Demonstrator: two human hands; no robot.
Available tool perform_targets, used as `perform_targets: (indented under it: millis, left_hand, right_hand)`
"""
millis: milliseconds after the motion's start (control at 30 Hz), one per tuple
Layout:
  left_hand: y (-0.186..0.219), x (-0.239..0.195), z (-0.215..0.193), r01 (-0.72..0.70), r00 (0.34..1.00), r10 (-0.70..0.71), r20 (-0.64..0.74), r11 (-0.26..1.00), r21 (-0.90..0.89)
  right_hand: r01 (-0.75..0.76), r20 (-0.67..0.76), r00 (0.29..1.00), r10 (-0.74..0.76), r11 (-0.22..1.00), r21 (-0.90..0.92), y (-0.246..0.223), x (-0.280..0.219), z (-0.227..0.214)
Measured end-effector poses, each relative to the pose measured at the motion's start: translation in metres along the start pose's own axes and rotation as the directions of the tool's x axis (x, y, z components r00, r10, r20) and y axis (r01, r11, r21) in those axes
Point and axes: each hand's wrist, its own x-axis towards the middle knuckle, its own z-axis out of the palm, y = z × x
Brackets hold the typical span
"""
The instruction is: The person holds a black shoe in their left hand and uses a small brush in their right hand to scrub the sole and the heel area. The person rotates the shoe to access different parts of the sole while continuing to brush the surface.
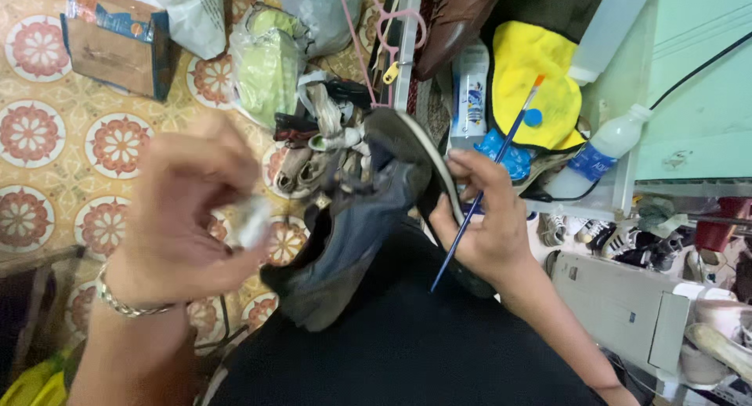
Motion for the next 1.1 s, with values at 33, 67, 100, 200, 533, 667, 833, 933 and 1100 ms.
perform_targets:
  millis: [33, 67, 100, 200, 533, 667, 833, 933, 1100]
  left_hand:
    - [-0.006, 0.007, -0.003, -0.004, 1.0, 0.004, -0.003, 1.0, -0.001]
    - [-0.011, 0.014, -0.006, -0.089, 0.996, 0.09, -0.003, 0.991, 0.097]
    - [-0.016, 0.019, -0.009, -0.171, 0.985, 0.173, 0.004, 0.966, 0.192]
    - [0.028, 0.05, 0.052, 0.516, 0.856, -0.511, -0.083, 0.853, 0.077]
    - [-0.075, 0.007, 0.14, -0.254, 0.947, 0.243, -0.209, 0.967, -0.026]
    - [-0.239, -0.02, 0.13, -0.201, 0.95, 0.211, -0.231, 0.977, 0.067]
    - [-0.306, -0.058, 0.154, 0.895, 0.336, -0.874, -0.351, 0.18, 0.408]
    - [-0.085, 0.046, 0.121, 0.242, 0.853, -0.416, -0.314, 0.85, -0.468]
    - [-0.054, 0.085, 0.116, 0.122, 0.879, -0.315, -0.357, 0.874, -0.469]
  right_hand:
    - [0.004, 0.0, 1.0, -0.004, 1.0, -0.002, 0.004, -0.004, 0.002]
    - [0.007, -0.022, 1.0, -0.007, 1.0, -0.02, 0.008, -0.009, 0.004]
    - [0.008, -0.042, 0.999, -0.01, 0.999, -0.038, 0.01, -0.015, 0.006]
    - [-0.017, -0.095, 0.995, 0.019, 1.0, 0.021, 0.014, -0.013, 0.006]
    - [0.036, -0.133, 0.991, -0.013, 0.985, 0.167, 0.026, 0.004, 0.026]
    - [0.042, -0.086, 0.996, -0.024, 0.975, 0.219, 0.019, 0.004, 0.029]
    - [0.023, -0.048, 0.999, -0.009, 0.955, 0.296, 0.027, 0.0, 0.036]
    - [-0.013, -0.039, 0.999, 0.026, 0.951, 0.309, 0.03, -0.002, 0.034]
    - [-0.018, -0.017, 1.0, 0.026, 0.923, 0.386, 0.026, 0.008, 0.039]
